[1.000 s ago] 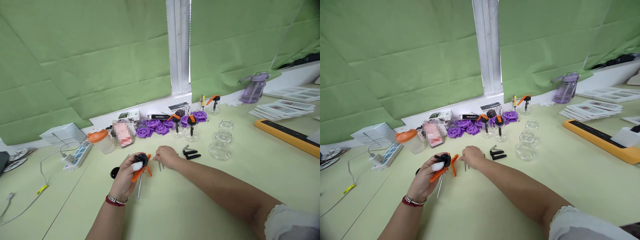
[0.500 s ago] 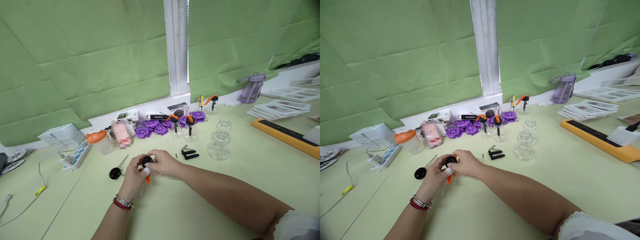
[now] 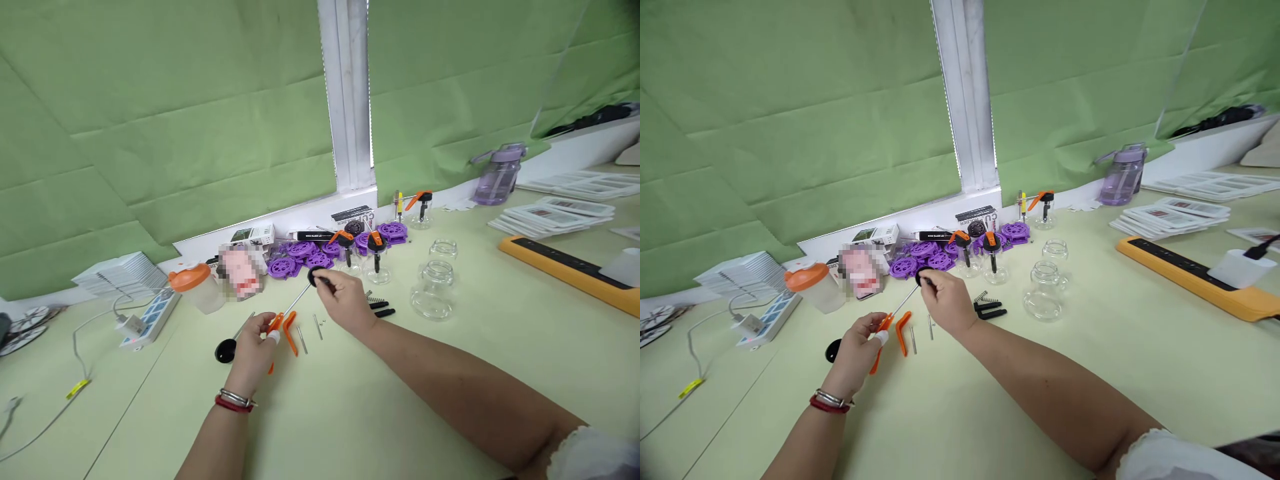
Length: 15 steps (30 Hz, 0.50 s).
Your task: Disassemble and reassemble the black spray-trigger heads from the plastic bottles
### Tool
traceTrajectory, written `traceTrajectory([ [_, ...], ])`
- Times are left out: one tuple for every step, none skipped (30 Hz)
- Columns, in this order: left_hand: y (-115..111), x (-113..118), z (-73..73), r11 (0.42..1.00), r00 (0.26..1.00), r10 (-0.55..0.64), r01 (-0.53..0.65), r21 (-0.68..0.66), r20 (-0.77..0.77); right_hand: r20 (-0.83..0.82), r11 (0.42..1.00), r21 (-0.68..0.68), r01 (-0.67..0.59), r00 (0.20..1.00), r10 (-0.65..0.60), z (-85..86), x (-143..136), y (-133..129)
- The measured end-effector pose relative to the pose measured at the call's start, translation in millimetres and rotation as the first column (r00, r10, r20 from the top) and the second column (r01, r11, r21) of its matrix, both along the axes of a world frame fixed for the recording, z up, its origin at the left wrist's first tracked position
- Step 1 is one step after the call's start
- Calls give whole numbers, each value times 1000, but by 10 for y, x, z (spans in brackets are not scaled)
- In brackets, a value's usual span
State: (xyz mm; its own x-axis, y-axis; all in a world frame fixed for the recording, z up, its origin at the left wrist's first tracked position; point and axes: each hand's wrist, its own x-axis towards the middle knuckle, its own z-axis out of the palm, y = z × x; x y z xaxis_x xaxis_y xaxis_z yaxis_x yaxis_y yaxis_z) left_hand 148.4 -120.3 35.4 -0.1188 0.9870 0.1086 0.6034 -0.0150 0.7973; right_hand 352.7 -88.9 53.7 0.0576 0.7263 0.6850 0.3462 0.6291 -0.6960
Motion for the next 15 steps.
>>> traceTrajectory([
  [48, -28, -19, 999, 995, 42, -42, 10, -93, -35, 1000, -7, 20, 999, -20, 0, 40, 35],
  [96, -45, -42, 997, 980, 73, -71, 17, -184, -57, 999, -23, 31, 998, -32, -6, 74, 64],
  [141, -52, -67, 996, 962, 92, -89, 22, -256, -68, 998, -43, 35, 997, -37, -17, 101, 85],
  [181, -51, -94, 995, 949, 101, -98, 26, -299, -72, 998, -61, 33, 997, -38, -32, 119, 99],
  [214, -43, -121, 995, 941, 103, -99, 28, -323, -72, 997, -76, 29, 997, -35, -49, 129, 106],
  [240, -33, -148, 995, 938, 101, -96, 31, -332, -69, 996, -87, 22, 997, -28, -66, 133, 108],
  [258, -23, -171, 995, 938, 96, -90, 33, -334, -64, 996, -92, 14, 998, -20, -82, 130, 105],
  [268, -16, -190, 996, 937, 90, -83, 36, -339, -60, 996, -93, 4, 998, -10, -96, 124, 99],
  [270, -13, -202, 996, 936, 84, -74, 41, -343, -60, 996, -90, -6, 998, 1, -107, 116, 91],
  [266, -12, -206, 997, 935, 76, -65, 45, -345, -62, 996, -86, -18, 998, 12, -116, 106, 81],
  [255, -14, -199, 997, 935, 71, -56, 52, -347, -65, 996, -84, -33, 997, 27, -122, 95, 70],
  [239, -16, -180, 997, 933, 68, -50, 60, -352, -68, 995, -87, -53, 997, 47, -124, 84, 55],
  [217, -15, -151, 996, 932, 72, -46, 81, -355, -67, 993, -91, -78, 995, 72, -123, 73, 36],
  [188, -10, -111, 992, 935, 81, -43, 116, -346, -62, 990, -96, -107, 993, 102, -119, 62, 11],
  [153, 0, -63, 986, 944, 91, -41, 160, -316, -49, 986, -98, -137, 990, 133, -111, 49, -20],
])
